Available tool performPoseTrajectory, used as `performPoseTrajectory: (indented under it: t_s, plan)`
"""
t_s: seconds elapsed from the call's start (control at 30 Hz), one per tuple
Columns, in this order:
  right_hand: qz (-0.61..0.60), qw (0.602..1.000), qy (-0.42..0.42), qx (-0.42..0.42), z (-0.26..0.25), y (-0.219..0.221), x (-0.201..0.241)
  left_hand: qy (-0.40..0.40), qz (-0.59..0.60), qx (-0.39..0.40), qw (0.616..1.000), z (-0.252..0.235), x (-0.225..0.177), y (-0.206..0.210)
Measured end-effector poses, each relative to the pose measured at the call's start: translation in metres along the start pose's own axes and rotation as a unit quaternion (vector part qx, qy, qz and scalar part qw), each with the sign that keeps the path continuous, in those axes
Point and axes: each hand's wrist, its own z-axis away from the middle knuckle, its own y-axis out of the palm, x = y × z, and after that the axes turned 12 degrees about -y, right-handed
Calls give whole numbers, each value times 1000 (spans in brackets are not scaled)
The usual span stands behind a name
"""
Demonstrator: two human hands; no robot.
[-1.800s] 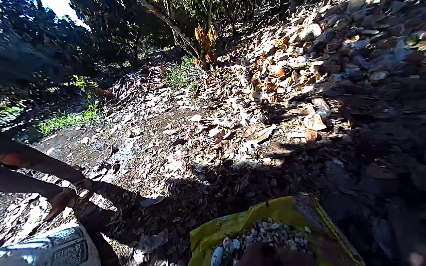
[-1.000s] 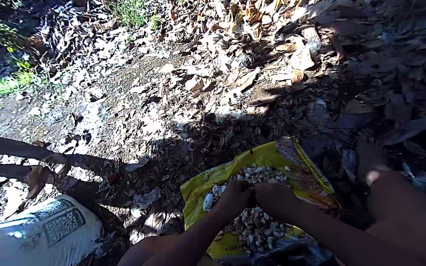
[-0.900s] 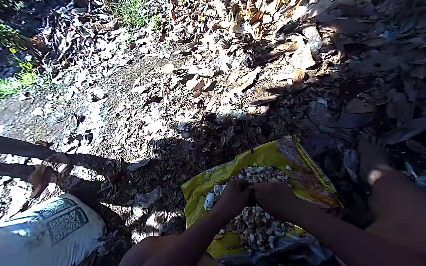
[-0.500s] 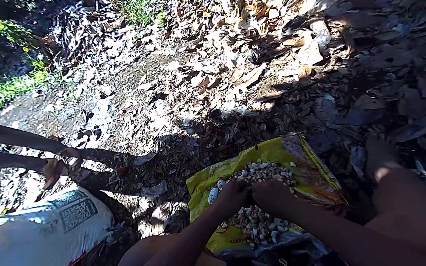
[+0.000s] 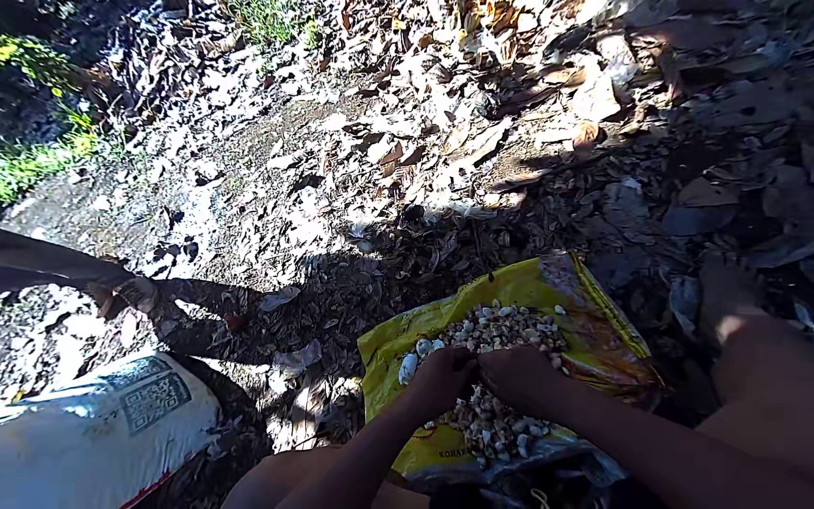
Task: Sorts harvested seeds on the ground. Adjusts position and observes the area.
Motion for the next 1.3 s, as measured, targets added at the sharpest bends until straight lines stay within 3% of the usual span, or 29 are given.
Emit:
performPoseTrajectory:
  t_s: [0.17, 0.43, 0.9, 1.3]
  plan:
    - [-16, 999, 22, 37, 1, -4, -3, -10, -7, 0, 1000, 4, 9, -5]
    - [-15, 998, 46, 41, 10, -11, -13, -41, -160, -46, 985, 3, 45, -18]
    - [33, 988, 144, 52, 11, 5, -23, -70, -204, -59, 975, -3, 73, -12]
    - [19, 991, 128, 35, 16, 27, -50, -81, -269, -71, 957, -47, 96, 3]
